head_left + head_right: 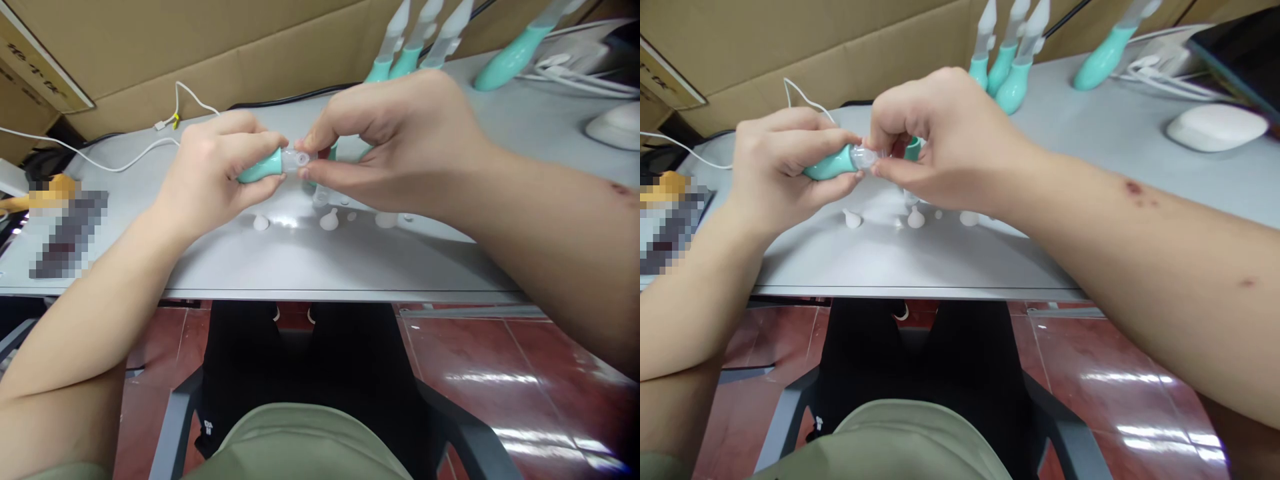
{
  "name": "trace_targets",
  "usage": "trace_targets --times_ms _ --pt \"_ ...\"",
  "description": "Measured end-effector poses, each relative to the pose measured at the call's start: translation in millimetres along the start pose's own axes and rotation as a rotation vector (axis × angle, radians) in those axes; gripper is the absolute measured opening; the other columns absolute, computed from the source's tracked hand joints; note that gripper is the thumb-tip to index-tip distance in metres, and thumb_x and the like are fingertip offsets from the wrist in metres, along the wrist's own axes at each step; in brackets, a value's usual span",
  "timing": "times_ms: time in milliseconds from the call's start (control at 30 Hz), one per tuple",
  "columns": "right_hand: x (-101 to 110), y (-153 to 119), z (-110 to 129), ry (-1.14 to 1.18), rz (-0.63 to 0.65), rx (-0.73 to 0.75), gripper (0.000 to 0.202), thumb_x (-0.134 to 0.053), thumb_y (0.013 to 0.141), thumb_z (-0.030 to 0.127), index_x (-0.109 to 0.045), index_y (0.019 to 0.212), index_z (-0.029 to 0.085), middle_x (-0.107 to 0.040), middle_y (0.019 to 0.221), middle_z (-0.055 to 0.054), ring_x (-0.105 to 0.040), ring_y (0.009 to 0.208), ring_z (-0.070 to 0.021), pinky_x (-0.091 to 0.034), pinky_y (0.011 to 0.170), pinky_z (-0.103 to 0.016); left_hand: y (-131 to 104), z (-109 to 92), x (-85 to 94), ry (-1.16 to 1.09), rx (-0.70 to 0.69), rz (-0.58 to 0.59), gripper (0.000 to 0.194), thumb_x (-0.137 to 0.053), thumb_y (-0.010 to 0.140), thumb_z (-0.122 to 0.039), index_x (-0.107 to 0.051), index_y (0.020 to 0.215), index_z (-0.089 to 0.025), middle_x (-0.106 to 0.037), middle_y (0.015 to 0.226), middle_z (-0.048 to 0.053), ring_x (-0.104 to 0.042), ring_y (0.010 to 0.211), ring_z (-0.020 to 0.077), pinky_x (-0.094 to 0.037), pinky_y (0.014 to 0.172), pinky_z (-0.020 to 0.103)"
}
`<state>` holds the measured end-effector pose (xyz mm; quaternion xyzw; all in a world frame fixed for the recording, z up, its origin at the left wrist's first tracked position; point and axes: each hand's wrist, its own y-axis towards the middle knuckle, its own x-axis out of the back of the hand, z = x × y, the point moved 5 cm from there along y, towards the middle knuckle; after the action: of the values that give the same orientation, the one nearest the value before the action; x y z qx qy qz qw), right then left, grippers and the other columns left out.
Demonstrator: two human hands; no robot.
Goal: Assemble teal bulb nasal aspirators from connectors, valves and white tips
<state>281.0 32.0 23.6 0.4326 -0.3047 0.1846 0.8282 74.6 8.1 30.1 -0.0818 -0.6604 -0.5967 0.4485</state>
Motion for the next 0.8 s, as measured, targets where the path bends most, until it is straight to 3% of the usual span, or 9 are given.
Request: trace_targets --times_ms 233,400,533,600,667,733,800 --pt "-2.2 -4.6 5.6 -0.033 0.011 -0.009 0.009 -0.071 0.097 0.029 -0.076 0.091 0.024 -0.078 0.095 0.0 -0.07 0.087 -0.0145 -0.049 0.071 -0.033 0.1 -2.2 -1.7 -0.01 0.04 0.024 0.01 -0.078 0.102 -0.032 -0.087 0.106 -0.029 -0.083 0.094 0.001 -0.081 0.081 0.0216 -0.064 0.07 0.035" --pt "-3.2 -2.6 8.8 0.008 -0.005 -0.041 0.007 -0.073 0.097 0.029 -0.072 0.094 0.023 -0.076 0.097 -0.001 -0.07 0.09 -0.0142 -0.05 0.076 -0.032 1.9 3.0 -3.3 -0.055 0.103 0.022 0.021 -0.075 0.106 -0.045 -0.087 0.109 -0.028 -0.084 0.093 0.002 -0.079 0.084 0.022 -0.066 0.076 0.038" --pt "2.0 -3.4 18.0 -0.098 -0.131 -0.089 0.034 -0.085 0.09 0.034 -0.07 0.117 0.02 -0.075 0.125 -0.006 -0.07 0.107 -0.0194 -0.054 0.092 -0.035 -2.6 19.0 -3.8 -0.062 0.181 0.019 0.033 -0.073 0.108 -0.054 -0.083 0.12 -0.025 -0.084 0.105 0.002 -0.075 0.093 0.0213 -0.065 0.091 0.04" --pt "2.5 -5.3 25.3 -0.203 -0.17 -0.044 0.038 -0.083 0.094 0.037 -0.069 0.125 0.018 -0.072 0.132 -0.008 -0.069 0.119 -0.0241 -0.054 0.101 -0.038 -5.3 28.9 -3.3 -0.099 0.214 0.027 0.035 -0.074 0.109 -0.056 -0.08 0.126 -0.026 -0.084 0.113 0.0 -0.073 0.096 0.0207 -0.063 0.093 0.04" --pt "-7.6 -7.4 33.0 -0.297 -0.059 0.103 0.029 -0.069 0.105 0.039 -0.07 0.125 0.017 -0.072 0.127 -0.009 -0.067 0.123 -0.027 -0.052 0.108 -0.044 -7.4 39.2 -4.6 -0.135 0.27 0.062 0.034 -0.077 0.108 -0.056 -0.08 0.125 -0.027 -0.084 0.114 -0.002 -0.07 0.094 0.0186 -0.061 0.089 0.04" --pt "-24.6 -12.0 36.3 -0.354 0.132 0.246 0.029 -0.056 0.113 0.037 -0.074 0.124 0.018 -0.074 0.122 -0.009 -0.066 0.118 -0.028 -0.05 0.108 -0.049 -8.4 46.8 -7.1 -0.15 0.313 0.088 0.035 -0.079 0.105 -0.057 -0.08 0.122 -0.027 -0.084 0.111 -0.004 -0.067 0.091 0.0171 -0.059 0.085 0.039" --pt "-38.3 -16.8 34.8 -0.378 0.255 0.292 0.032 -0.05 0.115 0.033 -0.078 0.123 0.02 -0.074 0.118 -0.009 -0.064 0.116 -0.0286 -0.05 0.103 -0.049 -8.1 50.2 -10.8 -0.149 0.323 0.113 0.038 -0.079 0.103 -0.06 -0.08 0.121 -0.026 -0.083 0.109 -0.004 -0.065 0.09 0.017 -0.059 0.082 0.039"
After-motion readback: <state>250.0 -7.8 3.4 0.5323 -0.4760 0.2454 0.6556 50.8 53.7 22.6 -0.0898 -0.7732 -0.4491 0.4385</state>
